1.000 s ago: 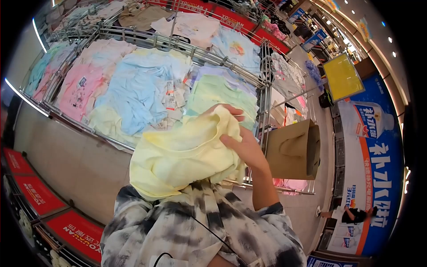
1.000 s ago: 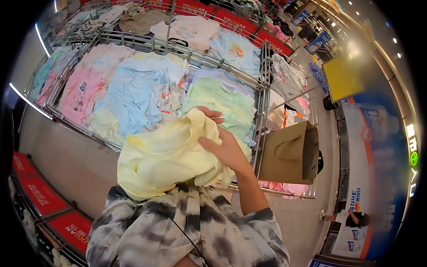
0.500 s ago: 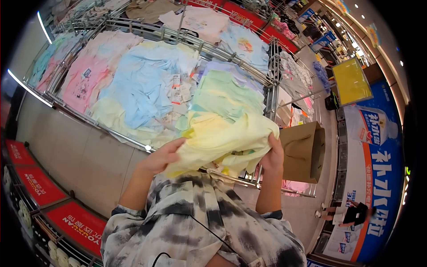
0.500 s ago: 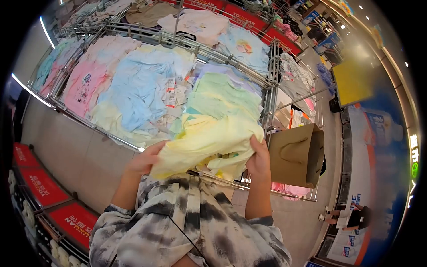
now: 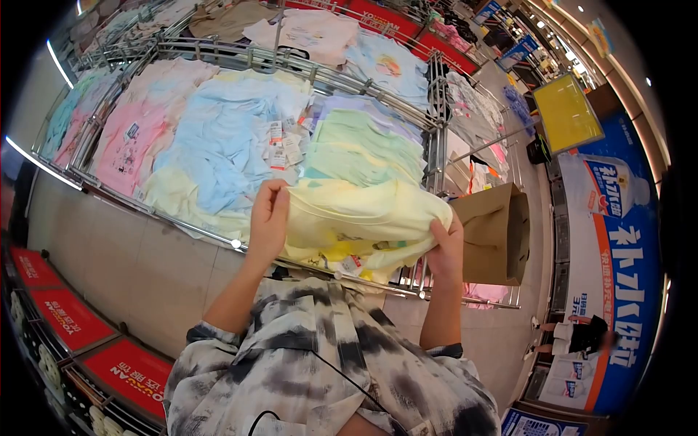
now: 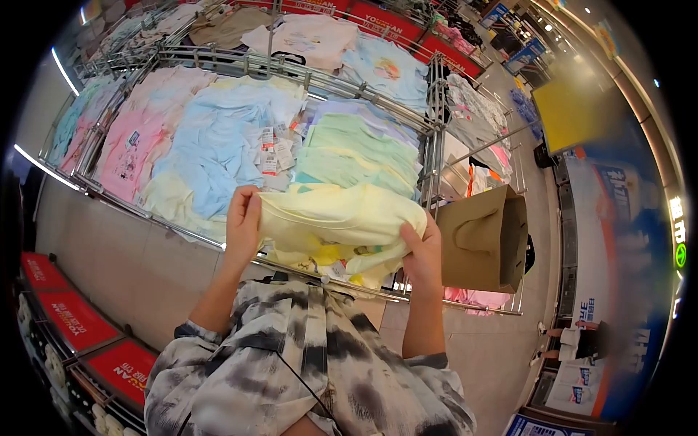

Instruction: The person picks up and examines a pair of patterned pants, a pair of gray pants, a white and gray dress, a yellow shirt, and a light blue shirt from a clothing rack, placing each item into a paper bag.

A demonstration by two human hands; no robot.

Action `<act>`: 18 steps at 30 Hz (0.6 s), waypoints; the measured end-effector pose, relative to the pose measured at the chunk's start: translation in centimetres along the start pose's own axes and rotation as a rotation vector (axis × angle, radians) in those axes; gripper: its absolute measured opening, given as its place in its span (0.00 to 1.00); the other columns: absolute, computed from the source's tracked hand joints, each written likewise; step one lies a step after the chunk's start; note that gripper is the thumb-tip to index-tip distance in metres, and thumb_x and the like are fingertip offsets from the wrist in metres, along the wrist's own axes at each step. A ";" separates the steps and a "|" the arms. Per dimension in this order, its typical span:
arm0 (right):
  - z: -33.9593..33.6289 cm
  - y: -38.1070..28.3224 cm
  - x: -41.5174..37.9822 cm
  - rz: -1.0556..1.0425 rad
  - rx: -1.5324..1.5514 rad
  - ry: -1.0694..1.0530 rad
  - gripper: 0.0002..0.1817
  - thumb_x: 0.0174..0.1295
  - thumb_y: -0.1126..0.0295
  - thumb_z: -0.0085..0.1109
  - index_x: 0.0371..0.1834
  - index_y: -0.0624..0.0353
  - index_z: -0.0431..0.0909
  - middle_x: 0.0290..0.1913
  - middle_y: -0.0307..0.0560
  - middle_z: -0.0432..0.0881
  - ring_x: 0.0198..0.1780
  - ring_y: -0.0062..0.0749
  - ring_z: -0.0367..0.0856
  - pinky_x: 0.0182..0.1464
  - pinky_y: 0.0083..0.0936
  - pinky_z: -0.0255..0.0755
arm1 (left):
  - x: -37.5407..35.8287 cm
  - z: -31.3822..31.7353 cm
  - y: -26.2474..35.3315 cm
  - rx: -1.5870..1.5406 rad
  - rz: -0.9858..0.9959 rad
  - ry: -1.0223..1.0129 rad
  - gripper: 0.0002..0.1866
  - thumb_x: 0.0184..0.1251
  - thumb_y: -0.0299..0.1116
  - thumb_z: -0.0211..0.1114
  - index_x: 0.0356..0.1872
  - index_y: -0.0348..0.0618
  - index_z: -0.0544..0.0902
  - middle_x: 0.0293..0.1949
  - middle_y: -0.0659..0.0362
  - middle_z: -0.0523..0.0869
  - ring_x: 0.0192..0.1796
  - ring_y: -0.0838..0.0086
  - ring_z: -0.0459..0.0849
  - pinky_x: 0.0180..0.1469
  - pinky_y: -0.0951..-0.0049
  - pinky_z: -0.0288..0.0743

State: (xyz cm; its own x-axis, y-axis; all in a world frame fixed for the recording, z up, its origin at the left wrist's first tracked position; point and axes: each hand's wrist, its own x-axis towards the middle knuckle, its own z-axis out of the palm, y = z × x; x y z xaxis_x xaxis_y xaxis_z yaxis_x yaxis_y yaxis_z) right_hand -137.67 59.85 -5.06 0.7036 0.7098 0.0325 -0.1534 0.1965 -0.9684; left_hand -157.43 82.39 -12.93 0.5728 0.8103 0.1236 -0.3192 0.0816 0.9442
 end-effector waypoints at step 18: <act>0.7 -9.9 3.3 -0.541 -0.559 0.204 0.12 0.59 0.74 0.67 0.31 0.56 0.69 0.30 0.30 0.73 0.31 0.10 0.66 0.33 0.11 0.62 | 12.0 0.3 16.3 0.704 0.899 -0.312 0.17 0.60 0.39 0.69 0.44 0.42 0.76 0.29 0.54 0.82 0.29 0.61 0.82 0.33 0.70 0.74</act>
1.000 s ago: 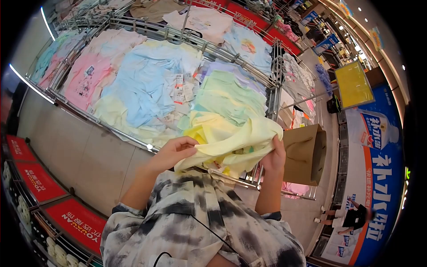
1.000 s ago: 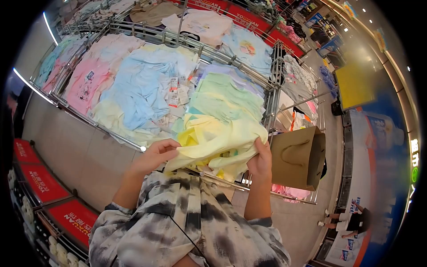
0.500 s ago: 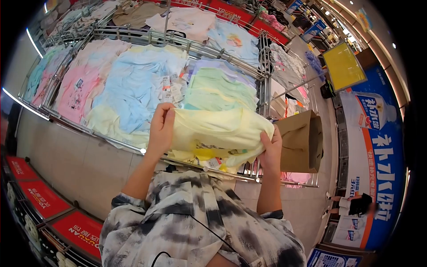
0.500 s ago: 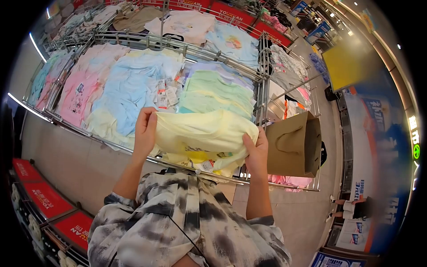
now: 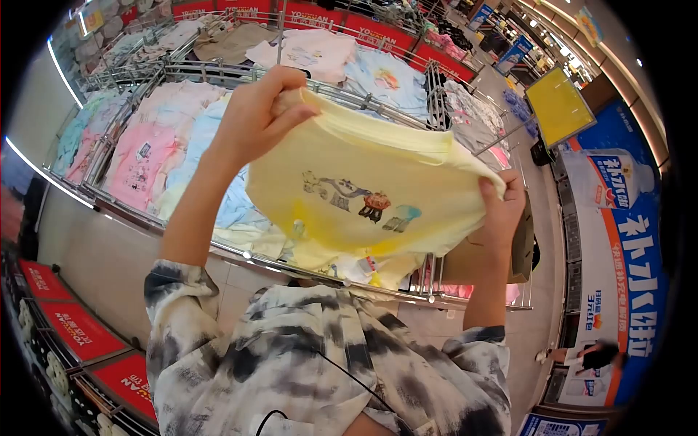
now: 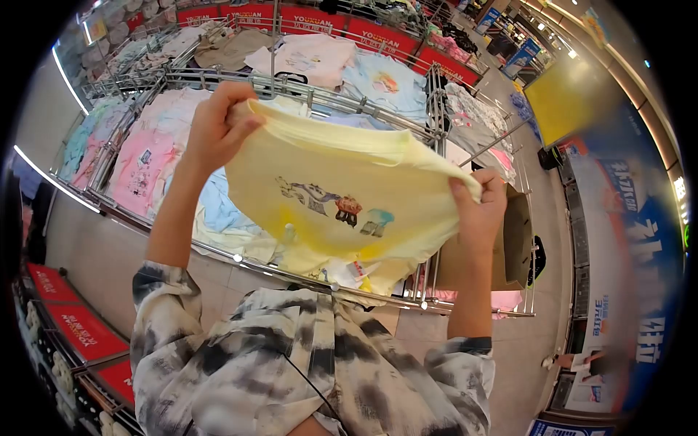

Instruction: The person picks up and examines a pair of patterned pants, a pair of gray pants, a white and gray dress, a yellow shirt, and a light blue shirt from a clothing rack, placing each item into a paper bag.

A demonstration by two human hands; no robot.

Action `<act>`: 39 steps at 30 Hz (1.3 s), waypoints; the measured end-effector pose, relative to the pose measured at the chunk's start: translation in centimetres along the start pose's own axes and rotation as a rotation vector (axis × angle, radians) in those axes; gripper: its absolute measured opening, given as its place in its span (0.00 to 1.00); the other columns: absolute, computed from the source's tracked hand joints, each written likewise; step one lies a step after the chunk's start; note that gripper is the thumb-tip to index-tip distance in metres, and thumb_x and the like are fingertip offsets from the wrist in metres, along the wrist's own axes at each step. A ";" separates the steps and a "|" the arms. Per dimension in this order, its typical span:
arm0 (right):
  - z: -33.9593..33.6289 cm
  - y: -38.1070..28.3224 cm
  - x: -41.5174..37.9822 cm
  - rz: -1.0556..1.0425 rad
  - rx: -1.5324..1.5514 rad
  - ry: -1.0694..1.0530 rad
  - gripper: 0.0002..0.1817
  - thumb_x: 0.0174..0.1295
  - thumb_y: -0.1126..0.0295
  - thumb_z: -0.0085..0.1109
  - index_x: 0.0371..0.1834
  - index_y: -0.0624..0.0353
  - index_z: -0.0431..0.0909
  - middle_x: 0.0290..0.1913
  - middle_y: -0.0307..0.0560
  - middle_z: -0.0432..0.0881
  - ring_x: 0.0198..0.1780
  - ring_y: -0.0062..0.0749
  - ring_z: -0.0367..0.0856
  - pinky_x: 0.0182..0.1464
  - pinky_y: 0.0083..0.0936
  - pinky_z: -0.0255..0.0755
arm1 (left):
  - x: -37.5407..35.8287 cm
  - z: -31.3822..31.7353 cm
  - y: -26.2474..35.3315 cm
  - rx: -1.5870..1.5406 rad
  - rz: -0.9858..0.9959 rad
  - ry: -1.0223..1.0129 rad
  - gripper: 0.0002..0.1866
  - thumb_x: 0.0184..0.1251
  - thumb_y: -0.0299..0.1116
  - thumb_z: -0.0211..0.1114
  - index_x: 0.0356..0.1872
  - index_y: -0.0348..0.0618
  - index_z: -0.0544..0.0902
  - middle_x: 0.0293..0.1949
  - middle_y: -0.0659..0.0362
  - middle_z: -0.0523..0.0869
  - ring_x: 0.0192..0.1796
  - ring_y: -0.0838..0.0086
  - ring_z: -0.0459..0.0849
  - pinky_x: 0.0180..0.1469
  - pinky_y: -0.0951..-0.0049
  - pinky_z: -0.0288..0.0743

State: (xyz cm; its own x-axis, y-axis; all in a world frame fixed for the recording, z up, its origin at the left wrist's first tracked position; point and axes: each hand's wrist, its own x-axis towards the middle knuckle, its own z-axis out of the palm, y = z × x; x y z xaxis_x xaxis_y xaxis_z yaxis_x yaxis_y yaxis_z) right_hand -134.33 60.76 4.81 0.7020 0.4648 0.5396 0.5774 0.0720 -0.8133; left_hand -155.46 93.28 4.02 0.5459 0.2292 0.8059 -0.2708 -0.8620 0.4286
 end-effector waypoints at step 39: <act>13.5 -2.5 1.8 0.500 0.310 -0.958 0.23 0.65 0.57 0.61 0.54 0.65 0.75 0.47 0.43 0.82 0.48 0.24 0.80 0.52 0.25 0.74 | 8.7 -9.1 6.5 0.316 0.071 -0.391 0.09 0.61 0.32 0.66 0.38 0.40 0.79 0.30 0.52 0.83 0.32 0.59 0.83 0.35 0.68 0.75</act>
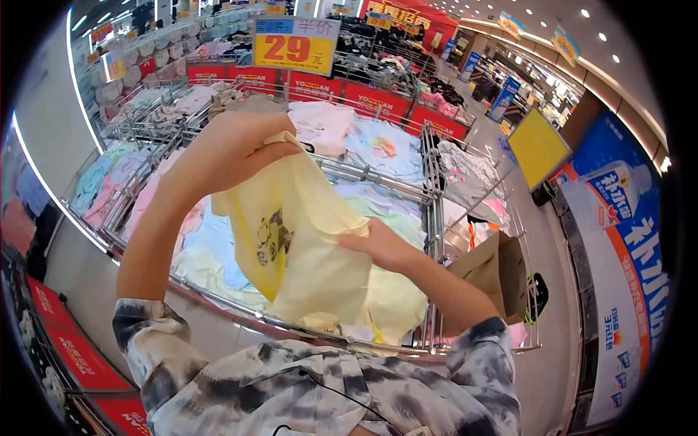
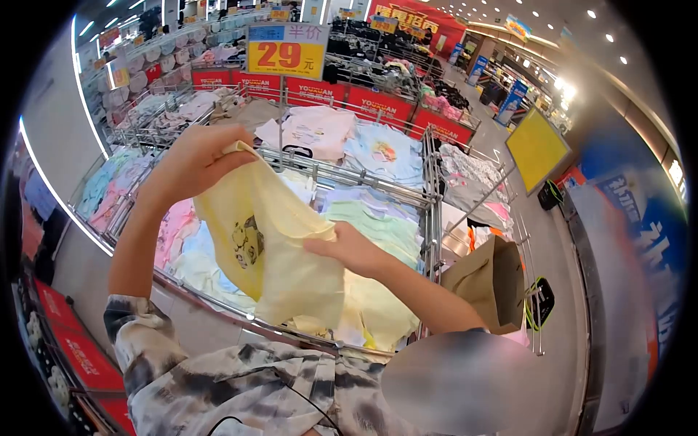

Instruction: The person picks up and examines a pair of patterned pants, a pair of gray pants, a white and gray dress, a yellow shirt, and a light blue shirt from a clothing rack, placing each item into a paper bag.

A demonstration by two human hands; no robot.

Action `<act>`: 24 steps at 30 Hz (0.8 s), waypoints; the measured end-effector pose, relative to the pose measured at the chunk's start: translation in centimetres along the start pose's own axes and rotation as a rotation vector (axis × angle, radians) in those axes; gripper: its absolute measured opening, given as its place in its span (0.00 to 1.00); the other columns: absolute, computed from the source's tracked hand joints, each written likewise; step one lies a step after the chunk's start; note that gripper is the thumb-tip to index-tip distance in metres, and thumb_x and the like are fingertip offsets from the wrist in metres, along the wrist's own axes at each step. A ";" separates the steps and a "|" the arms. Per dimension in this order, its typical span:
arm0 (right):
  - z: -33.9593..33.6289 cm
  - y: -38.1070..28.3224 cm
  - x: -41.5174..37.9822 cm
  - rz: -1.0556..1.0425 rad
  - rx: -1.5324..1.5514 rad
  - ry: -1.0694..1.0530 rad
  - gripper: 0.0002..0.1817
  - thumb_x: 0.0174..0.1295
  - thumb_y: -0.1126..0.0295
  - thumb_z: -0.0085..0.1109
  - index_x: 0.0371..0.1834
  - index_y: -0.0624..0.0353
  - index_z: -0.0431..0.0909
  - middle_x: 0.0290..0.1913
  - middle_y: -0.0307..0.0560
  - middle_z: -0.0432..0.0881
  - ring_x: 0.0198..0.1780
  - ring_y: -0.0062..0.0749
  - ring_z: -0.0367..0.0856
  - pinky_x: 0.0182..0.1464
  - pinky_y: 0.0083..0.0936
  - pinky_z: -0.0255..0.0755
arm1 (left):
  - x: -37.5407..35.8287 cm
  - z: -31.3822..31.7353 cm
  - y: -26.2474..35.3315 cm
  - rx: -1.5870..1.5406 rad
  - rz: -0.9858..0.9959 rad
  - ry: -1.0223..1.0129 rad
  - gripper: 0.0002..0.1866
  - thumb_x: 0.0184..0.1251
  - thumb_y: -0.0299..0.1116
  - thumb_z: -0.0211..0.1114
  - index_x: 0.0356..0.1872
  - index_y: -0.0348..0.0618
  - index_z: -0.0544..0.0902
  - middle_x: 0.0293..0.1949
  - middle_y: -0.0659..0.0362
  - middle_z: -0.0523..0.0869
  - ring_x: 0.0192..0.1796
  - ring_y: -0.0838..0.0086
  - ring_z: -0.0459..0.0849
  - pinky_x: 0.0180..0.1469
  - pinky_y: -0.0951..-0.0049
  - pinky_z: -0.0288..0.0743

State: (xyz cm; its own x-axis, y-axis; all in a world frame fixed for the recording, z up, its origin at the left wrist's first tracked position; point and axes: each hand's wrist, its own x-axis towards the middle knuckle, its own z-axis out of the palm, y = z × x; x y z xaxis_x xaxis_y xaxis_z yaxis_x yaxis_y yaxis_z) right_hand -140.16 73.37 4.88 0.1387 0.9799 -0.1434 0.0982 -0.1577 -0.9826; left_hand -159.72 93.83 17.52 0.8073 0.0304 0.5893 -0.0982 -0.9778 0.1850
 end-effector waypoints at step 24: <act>-9.2 -12.3 -5.8 -0.532 -1.252 0.784 0.10 0.72 0.64 0.45 0.46 0.57 0.72 0.36 0.57 0.80 0.39 0.53 0.79 0.41 0.38 0.72 | -0.4 0.6 -2.4 -0.247 -0.364 -0.187 0.11 0.61 0.31 0.66 0.41 0.35 0.82 0.27 0.57 0.84 0.30 0.79 0.80 0.37 0.74 0.75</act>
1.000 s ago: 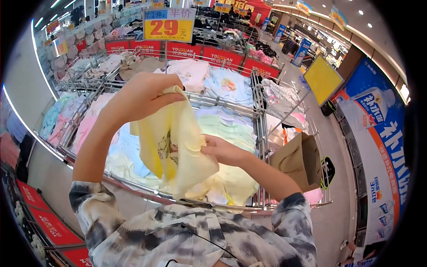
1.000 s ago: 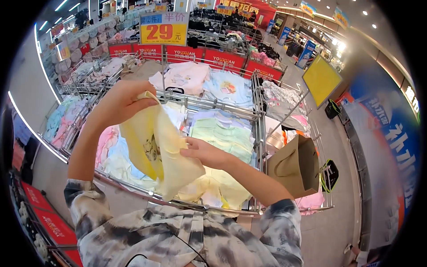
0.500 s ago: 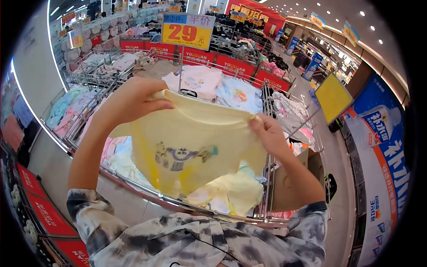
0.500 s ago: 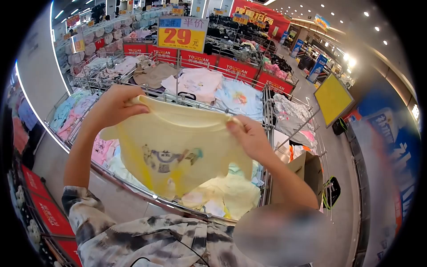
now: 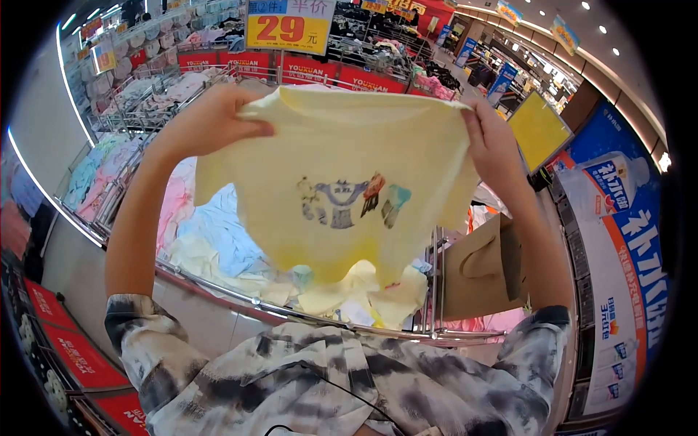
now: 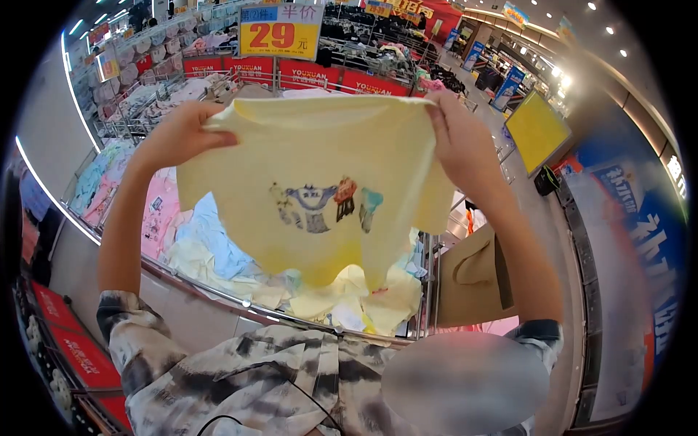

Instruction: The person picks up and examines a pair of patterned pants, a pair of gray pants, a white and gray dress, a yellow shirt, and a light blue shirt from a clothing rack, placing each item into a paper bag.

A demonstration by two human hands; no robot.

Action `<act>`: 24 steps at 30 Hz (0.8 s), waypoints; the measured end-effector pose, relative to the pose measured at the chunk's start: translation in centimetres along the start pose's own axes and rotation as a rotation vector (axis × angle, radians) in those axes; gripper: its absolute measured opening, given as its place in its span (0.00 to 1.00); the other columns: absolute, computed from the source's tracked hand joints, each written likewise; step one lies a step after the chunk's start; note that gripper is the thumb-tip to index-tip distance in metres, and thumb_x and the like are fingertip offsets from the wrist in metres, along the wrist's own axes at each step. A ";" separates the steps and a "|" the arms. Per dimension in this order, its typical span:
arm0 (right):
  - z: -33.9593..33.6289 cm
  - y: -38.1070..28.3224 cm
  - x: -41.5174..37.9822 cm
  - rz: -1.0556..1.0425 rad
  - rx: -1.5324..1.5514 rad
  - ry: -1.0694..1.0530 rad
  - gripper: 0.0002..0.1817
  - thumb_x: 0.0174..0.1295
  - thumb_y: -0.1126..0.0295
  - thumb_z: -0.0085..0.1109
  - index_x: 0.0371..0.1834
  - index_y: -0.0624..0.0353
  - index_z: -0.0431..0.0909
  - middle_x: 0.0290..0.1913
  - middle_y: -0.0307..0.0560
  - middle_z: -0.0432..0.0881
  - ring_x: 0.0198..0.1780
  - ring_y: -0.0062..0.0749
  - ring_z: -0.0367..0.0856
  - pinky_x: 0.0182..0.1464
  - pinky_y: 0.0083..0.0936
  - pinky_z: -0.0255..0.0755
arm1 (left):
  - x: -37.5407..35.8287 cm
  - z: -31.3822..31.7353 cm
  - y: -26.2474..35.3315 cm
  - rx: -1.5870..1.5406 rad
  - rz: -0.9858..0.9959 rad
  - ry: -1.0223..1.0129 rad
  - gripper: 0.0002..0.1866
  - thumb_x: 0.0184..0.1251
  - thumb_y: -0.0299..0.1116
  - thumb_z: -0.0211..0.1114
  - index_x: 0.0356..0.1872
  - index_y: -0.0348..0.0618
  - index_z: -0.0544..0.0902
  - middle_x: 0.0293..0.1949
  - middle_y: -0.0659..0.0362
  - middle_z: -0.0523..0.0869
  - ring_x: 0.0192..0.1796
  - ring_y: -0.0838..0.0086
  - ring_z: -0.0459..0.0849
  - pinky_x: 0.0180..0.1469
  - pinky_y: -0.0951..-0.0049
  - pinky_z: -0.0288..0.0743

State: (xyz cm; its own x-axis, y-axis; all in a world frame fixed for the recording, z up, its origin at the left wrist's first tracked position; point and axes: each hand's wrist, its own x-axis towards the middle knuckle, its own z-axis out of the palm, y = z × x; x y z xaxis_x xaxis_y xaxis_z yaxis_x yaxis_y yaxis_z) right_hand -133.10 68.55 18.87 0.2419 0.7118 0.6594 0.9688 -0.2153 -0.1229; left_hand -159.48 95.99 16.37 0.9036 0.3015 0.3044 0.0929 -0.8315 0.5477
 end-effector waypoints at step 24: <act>3.2 9.1 1.1 -0.096 0.241 0.446 0.09 0.74 0.68 0.44 0.46 0.62 0.71 0.32 0.51 0.76 0.33 0.32 0.74 0.38 0.26 0.68 | 0.6 3.9 -2.1 -0.180 0.094 0.640 0.07 0.74 0.31 0.52 0.45 0.41 0.76 0.32 0.59 0.81 0.35 0.75 0.77 0.41 0.75 0.71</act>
State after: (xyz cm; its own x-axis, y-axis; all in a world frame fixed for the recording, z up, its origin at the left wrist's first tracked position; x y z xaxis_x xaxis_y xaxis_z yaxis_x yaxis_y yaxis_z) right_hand -123.86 69.50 16.15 0.1550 0.3551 0.9219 0.9833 0.0347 -0.1787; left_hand -157.50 96.08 12.38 0.4731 0.4952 0.7286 -0.0954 -0.7934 0.6012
